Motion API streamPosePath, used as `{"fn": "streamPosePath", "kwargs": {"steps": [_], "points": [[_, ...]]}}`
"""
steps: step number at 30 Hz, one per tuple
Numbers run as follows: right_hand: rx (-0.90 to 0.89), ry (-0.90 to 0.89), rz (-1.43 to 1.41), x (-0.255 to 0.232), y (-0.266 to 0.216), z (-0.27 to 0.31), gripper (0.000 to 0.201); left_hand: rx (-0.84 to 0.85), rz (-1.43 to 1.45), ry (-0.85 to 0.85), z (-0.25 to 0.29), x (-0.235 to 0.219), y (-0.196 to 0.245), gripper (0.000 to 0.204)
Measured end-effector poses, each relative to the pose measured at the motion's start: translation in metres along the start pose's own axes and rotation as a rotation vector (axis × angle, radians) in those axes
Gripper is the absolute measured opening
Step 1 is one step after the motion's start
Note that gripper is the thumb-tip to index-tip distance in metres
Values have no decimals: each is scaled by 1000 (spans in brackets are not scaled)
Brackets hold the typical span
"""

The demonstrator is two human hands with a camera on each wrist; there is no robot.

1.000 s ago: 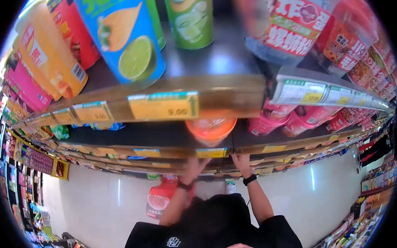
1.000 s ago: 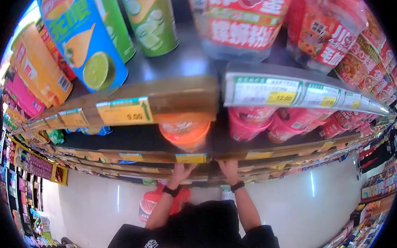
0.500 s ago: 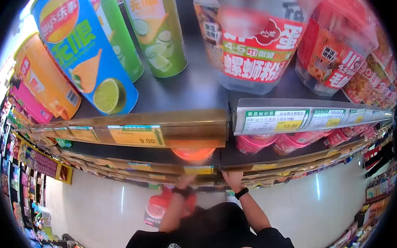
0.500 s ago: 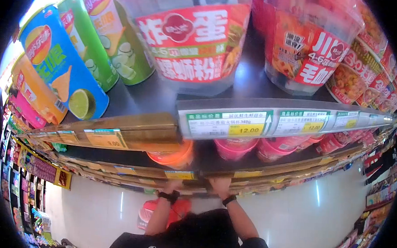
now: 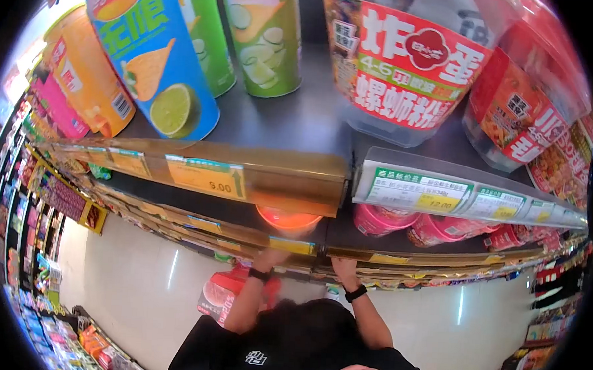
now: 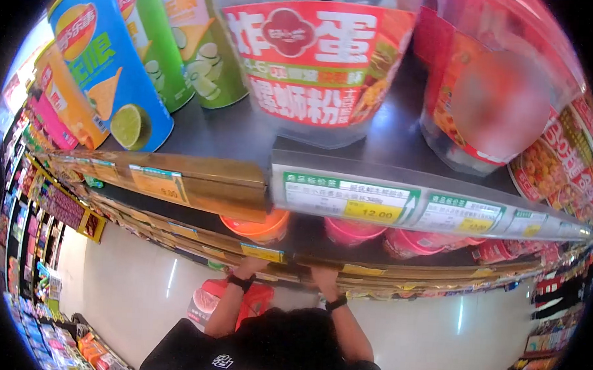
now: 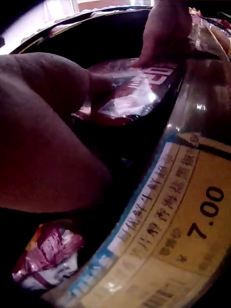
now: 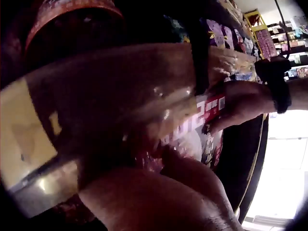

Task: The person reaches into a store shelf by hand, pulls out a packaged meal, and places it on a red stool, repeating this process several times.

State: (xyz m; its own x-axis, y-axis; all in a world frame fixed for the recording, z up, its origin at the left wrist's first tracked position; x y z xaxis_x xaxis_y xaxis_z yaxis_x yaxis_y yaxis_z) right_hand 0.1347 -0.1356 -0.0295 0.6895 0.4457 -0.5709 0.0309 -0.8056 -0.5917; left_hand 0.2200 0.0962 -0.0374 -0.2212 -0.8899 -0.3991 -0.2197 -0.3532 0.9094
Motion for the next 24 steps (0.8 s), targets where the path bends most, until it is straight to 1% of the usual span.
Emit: {"fn": "streamPosePath", "kwargs": {"steps": [1, 2, 3, 4, 5, 7, 8, 9, 10, 11, 12, 13, 14, 16, 17, 18, 19, 20, 21, 22, 24], "points": [[-3, 1, -60, -2, 5, 0, 27, 57, -17, -11, -3, 4, 16, 35], [-1, -7, -117, -5, 9, 3, 26, 42, -8, -47, 0, 2, 49, 35], [156, -100, -244, -5, 20, 6, 25, 24, 3, -79, 6, 5, 66, 35], [315, -196, -367, -11, 22, 7, 23, -8, 124, -79, 10, 11, 58, 35], [474, -293, -488, -15, 16, 6, 22, -40, 153, -50, 18, 12, 55, 39], [575, -323, -669, -39, -18, -10, 20, -94, 204, 14, 33, 8, 60, 47], [626, -339, -759, -51, -36, -18, 19, -121, 411, 11, 43, 5, 81, 54], [646, -340, -836, -62, -53, -26, 26, -48, 400, 13, 51, -2, 106, 57], [593, -335, -853, -59, -58, -30, 28, 28, 389, 21, 56, -9, 122, 61], [543, -334, -869, -59, -60, -28, 31, 0, 414, -20, 63, -5, 114, 65], [500, -331, -887, -61, -59, -22, 34, 26, 332, -27, 68, -12, 126, 68], [634, -430, -890, -48, -39, -4, 39, -11, 377, -39, 73, -11, 118, 69], [657, -449, -892, -49, -52, -3, 40, -49, 426, -49, 80, -11, 114, 69], [685, -480, -900, -50, -82, -11, 41, -73, 373, -36, 88, -24, 104, 69], [644, -537, -904, -42, -91, -8, 49, -91, 353, -33, 94, -32, 99, 68], [631, -543, -948, -35, -108, -8, 52, -115, 336, -26, 101, -43, 99, 68], [625, -553, -990, -27, -130, -6, 55, -158, 342, 26, 107, -59, 98, 70], [630, -566, -1019, -24, -144, 0, 58, -289, 408, 48, 113, -80, 103, 67], [641, -674, -974, -8, -141, 17, 65, -246, 311, 119, 122, -97, 90, 59], [564, -785, -886, 2, -148, 26, 68, -198, 208, 187, 131, -114, 82, 52], [549, -923, -868, 21, -173, 48, 69, -357, 209, 201, 157, -138, 62, 53]]}}
Point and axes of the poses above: each hand's wrist, its own z-axis away from the middle knuckle, its own x-axis out of the palm, y = z × x, the point moved 9 cm from there along -z, towards the middle knuckle, and after that the axes turned 15 degrees about y, right-handed, at the moved point
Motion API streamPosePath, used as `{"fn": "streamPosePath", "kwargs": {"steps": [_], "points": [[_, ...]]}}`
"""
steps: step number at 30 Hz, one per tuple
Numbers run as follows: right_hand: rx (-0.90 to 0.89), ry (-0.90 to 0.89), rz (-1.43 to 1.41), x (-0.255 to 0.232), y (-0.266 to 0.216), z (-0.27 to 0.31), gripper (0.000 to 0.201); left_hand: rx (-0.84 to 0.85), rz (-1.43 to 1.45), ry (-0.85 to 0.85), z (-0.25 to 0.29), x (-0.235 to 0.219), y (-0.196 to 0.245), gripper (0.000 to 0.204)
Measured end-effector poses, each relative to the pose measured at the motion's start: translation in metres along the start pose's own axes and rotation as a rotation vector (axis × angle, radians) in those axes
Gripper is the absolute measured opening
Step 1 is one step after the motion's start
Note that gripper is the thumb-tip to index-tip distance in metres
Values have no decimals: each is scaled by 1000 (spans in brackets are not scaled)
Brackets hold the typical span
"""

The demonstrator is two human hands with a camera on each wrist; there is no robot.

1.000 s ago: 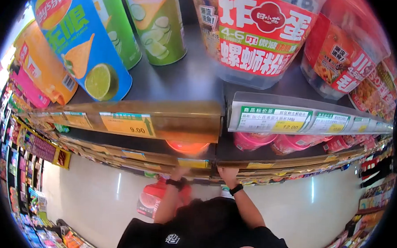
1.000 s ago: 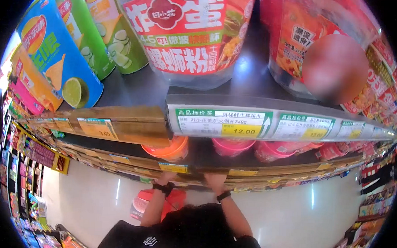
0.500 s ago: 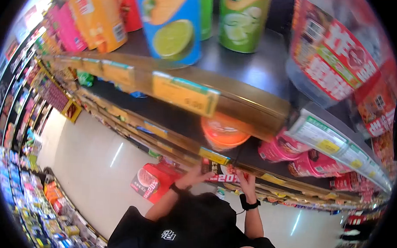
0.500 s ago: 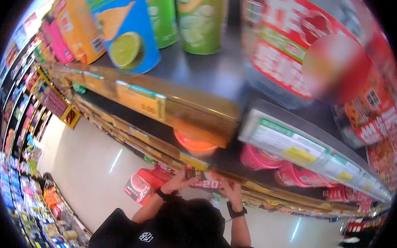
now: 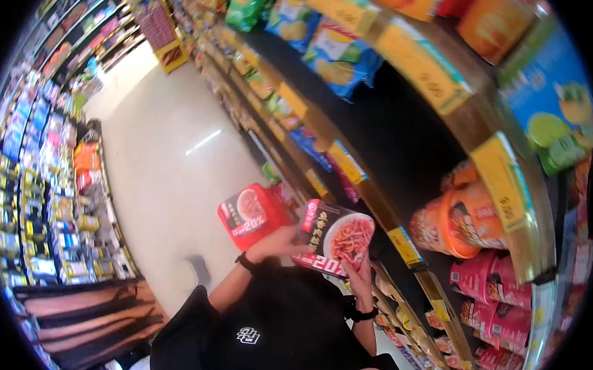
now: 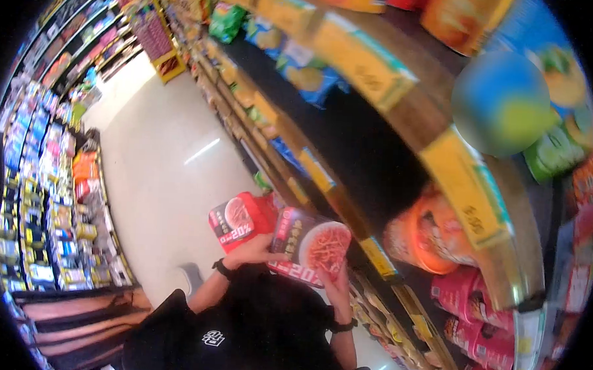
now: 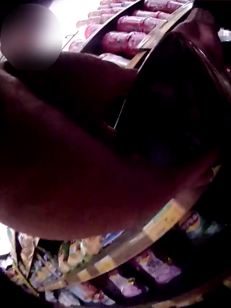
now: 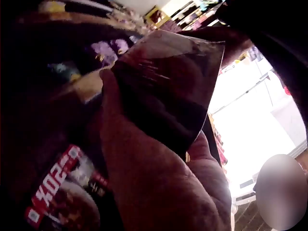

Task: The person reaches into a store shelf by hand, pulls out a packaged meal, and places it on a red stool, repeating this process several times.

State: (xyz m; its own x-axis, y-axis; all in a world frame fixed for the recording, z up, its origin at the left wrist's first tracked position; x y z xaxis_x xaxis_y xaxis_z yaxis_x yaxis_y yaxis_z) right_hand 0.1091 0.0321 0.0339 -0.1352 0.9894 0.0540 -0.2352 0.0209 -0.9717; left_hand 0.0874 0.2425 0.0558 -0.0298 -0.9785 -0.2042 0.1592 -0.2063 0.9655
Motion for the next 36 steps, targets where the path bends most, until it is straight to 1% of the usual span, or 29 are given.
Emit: {"fn": "streamPosePath", "kwargs": {"steps": [1, 2, 3, 4, 5, 6, 8, 9, 11, 12, 13, 16, 17, 20, 21, 22, 23, 25, 27, 29, 30, 32, 33, 35, 36], "points": [[-2, -58, 2, 18, 7, -4, 68, -125, -38, 23, 9, -18, 3, 52], [-5, -118, 3, 35, 19, -10, 68, -121, -22, 88, 13, -29, -35, 53], [-7, -179, 4, 53, 31, -17, 67, -127, -16, 127, 20, -43, -47, 53], [52, -219, -36, 70, 48, -27, 67, -135, -11, 167, 26, -56, -56, 54], [123, -255, -73, 89, 69, -35, 66, -131, 61, 203, 33, -68, -64, 54], [198, -288, -100, 103, 88, -39, 65, -248, 147, 183, 38, -68, -112, 53], [329, -359, -153, 138, 114, -53, 63, -366, 177, 256, 42, -80, -174, 50], [386, -394, -183, 158, 127, -60, 62, -261, 265, 378, 43, -85, -205, 49], [438, -444, -74, 184, 166, -74, 58, -395, 275, 451, 49, -92, -271, 50], [461, -460, -22, 194, 184, -81, 56, -462, 279, 477, 54, -97, -288, 50], [418, -482, 4, 209, 193, -87, 52, -395, 332, 517, 58, -108, -280, 52], [434, -521, 77, 247, 234, -98, 54, -465, 316, 586, 70, -140, -285, 50], [433, -555, 86, 261, 246, -99, 52, -408, 352, 684, 76, -153, -279, 47], [296, -562, 138, 288, 256, -103, 48, -334, 417, 748, 84, -171, -301, 43], [180, -503, 269, 283, 288, -117, 39, -339, 457, 809, 89, -175, -319, 39], [167, -485, 316, 280, 308, -122, 36, -347, 437, 834, 94, -178, -333, 39], [152, -465, 364, 277, 321, -127, 34, -351, 418, 858, 98, -180, -343, 38], [121, -441, 500, 272, 329, -130, 28, -356, 405, 881, 98, -188, -356, 38], [104, -462, 456, 272, 333, -128, 29, -380, 425, 873, 99, -186, -365, 38], [114, -464, 402, 268, 350, -131, 31, -417, 456, 815, 98, -185, -371, 39], [86, -480, 421, 269, 341, -127, 31, -435, 468, 779, 98, -184, -373, 40], [26, -492, 451, 271, 308, -119, 31, -455, 448, 797, 103, -182, -375, 45], [10, -485, 420, 271, 300, -118, 31, -466, 438, 798, 101, -183, -376, 48], [-12, -461, 367, 260, 292, -113, 29, -481, 238, 889, 103, -195, -347, 59], [-15, -442, 402, 248, 295, -112, 27, -488, 140, 926, 107, -198, -328, 65]]}}
Point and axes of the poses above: each hand's wrist, its own z-axis away from the middle knuckle, its own x-axis out of the palm, y = z × x, the point moved 9 cm from there along -z, towards the middle knuckle, and after that the axes turned 15 degrees about y, right-handed, at the moved point
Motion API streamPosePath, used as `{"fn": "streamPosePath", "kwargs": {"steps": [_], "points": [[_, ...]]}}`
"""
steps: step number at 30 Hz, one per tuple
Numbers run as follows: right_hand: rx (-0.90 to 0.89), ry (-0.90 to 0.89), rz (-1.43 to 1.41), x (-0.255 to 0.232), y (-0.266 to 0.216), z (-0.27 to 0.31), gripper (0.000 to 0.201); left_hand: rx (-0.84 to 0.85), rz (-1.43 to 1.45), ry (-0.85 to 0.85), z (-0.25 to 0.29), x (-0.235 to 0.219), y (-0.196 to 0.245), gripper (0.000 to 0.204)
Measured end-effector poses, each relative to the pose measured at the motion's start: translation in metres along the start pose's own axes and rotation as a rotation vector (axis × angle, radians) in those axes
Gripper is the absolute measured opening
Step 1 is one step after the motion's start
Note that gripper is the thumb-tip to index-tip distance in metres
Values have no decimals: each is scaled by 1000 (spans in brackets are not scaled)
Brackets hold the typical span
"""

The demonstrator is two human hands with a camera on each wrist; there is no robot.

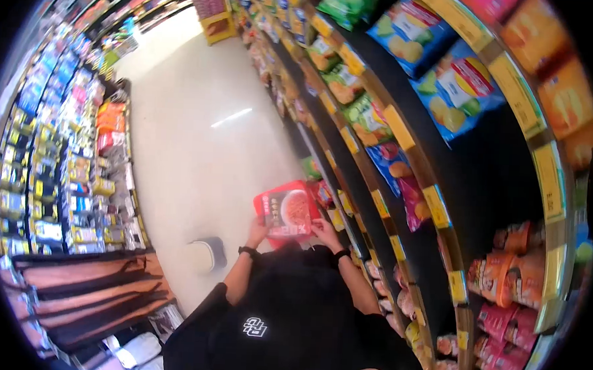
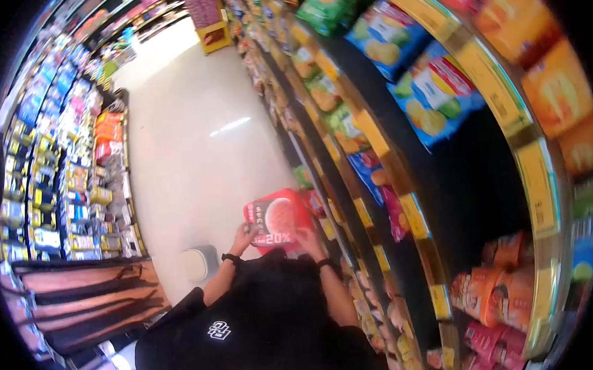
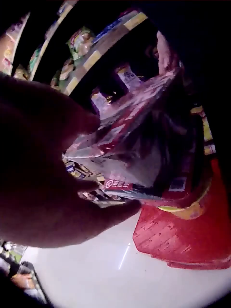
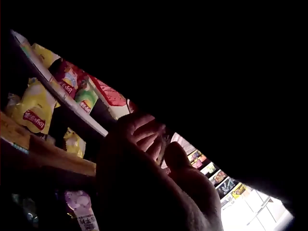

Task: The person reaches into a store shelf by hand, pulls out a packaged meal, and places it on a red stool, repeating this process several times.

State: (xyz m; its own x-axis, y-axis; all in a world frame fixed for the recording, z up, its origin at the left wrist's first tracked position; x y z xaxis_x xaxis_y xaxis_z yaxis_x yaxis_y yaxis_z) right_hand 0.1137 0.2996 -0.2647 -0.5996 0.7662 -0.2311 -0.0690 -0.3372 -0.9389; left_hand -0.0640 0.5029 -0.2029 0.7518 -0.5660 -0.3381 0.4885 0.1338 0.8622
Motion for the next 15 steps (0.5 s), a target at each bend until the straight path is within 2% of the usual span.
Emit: {"fn": "streamPosePath", "kwargs": {"steps": [1, 2, 3, 4, 6, 8, 9, 12, 13, 15], "points": [[16, 18, 34, -9, 8, 8, 25, 21, -142, 57, 2, -8, 14, 79], [43, 36, 65, -15, 18, 20, 23, 183, -273, 239, -8, -15, 6, 74], [-82, 64, 15, -24, -4, 11, 18, 356, -396, 418, -14, -18, -3, 70], [10, 143, 14, -33, 8, 16, 19, 367, -259, 405, -15, -18, -2, 79], [-95, 182, 190, -57, -14, 30, 21, 413, -218, 431, -7, -10, 35, 80], [-65, 210, 213, -75, -14, 49, 22, 499, -214, 439, 3, -2, 69, 79], [-54, 223, 222, -82, -15, 56, 22, 499, -159, 387, 13, 9, 89, 74], [27, 233, 176, -103, -22, 88, 21, 788, -320, 398, 33, 47, 111, 73], [42, 251, 179, -111, -16, 97, 21, 776, -184, 405, 48, 59, 124, 71], [71, 286, 188, -128, -7, 115, 20, 716, -100, 197, 72, 100, 144, 69]]}}
Point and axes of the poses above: each hand's wrist, its own z-axis away from the middle knuckle, its own x-axis out of the palm, y = z × x, the point moved 9 cm from there along -z, towards the middle knuckle, and after that the axes turned 15 degrees about y, right-handed, at the moved point
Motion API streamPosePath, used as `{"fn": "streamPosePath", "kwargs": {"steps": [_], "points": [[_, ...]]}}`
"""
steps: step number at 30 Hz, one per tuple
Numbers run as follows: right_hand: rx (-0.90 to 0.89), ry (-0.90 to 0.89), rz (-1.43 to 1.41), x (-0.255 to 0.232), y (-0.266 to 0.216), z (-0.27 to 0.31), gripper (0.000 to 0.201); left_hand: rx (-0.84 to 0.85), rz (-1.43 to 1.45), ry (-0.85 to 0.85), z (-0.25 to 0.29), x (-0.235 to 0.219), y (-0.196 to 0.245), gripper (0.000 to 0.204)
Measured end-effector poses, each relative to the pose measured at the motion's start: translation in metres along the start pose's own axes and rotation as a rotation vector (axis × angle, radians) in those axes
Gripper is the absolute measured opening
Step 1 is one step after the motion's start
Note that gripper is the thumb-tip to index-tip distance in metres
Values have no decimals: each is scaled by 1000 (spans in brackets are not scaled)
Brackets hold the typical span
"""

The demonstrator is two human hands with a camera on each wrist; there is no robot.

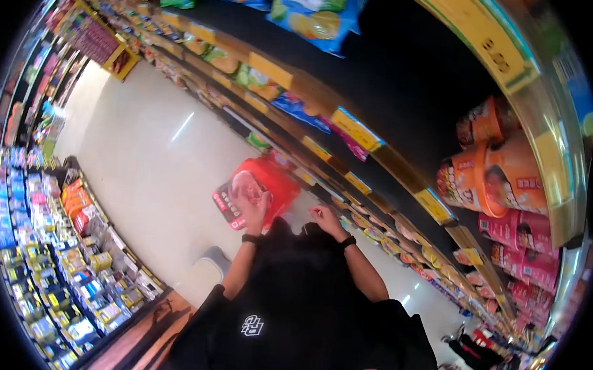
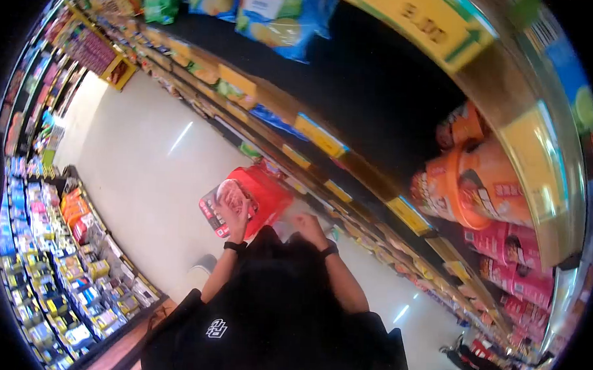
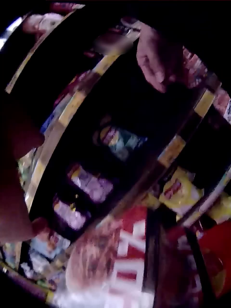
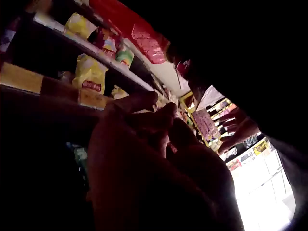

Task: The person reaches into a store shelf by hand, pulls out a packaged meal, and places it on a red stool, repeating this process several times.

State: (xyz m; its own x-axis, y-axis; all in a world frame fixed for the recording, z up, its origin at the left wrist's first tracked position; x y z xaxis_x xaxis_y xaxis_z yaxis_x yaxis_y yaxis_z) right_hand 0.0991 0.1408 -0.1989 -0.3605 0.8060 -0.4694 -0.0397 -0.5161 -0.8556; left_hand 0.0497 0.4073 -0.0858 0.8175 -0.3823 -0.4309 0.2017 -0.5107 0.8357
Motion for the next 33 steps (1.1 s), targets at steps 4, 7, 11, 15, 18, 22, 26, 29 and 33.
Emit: {"fn": "streamPosePath", "kwargs": {"steps": [4, 7, 11, 15, 18, 22, 26, 29, 33], "points": [[-78, 241, -78, -67, -44, 29, 17, 182, 66, -337, 36, 57, 81, 60], [-70, 447, -37, -120, -63, 58, 16, 208, 350, -632, 66, 105, 125, 52], [-109, 841, 75, -205, -79, 101, 17, 192, 514, -779, 88, 139, 204, 48], [-139, 1116, 133, -288, -106, 119, 15, 345, 515, -773, 95, 159, 292, 48], [51, 1059, 77, -327, -65, 111, 20, 472, 484, -900, 128, 203, 291, 29], [66, 1022, -4, -339, -11, 94, 30, 444, 369, -1105, 162, 248, 277, 27], [63, 812, 354, -319, 39, 60, 49, 456, 527, -997, 168, 273, 263, 34], [-5, 850, 192, -320, 5, 58, 42, 388, 661, -965, 160, 273, 262, 35], [38, 776, 170, -310, 13, 41, 39, 337, 568, -986, 146, 274, 251, 34]]}}
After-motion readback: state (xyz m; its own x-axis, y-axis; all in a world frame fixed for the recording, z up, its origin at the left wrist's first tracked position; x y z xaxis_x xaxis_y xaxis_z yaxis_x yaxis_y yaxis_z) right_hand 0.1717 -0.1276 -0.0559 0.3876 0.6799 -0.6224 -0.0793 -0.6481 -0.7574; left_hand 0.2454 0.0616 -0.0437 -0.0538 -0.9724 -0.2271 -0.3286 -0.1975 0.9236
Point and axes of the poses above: each hand's wrist, its own z-axis away from the middle knuckle, its own x-axis out of the palm, y = z × x, the point moved 9 cm from there along -z, towards the middle knuckle, and after that the axes turned 15 degrees about y, right-handed, at the moved point
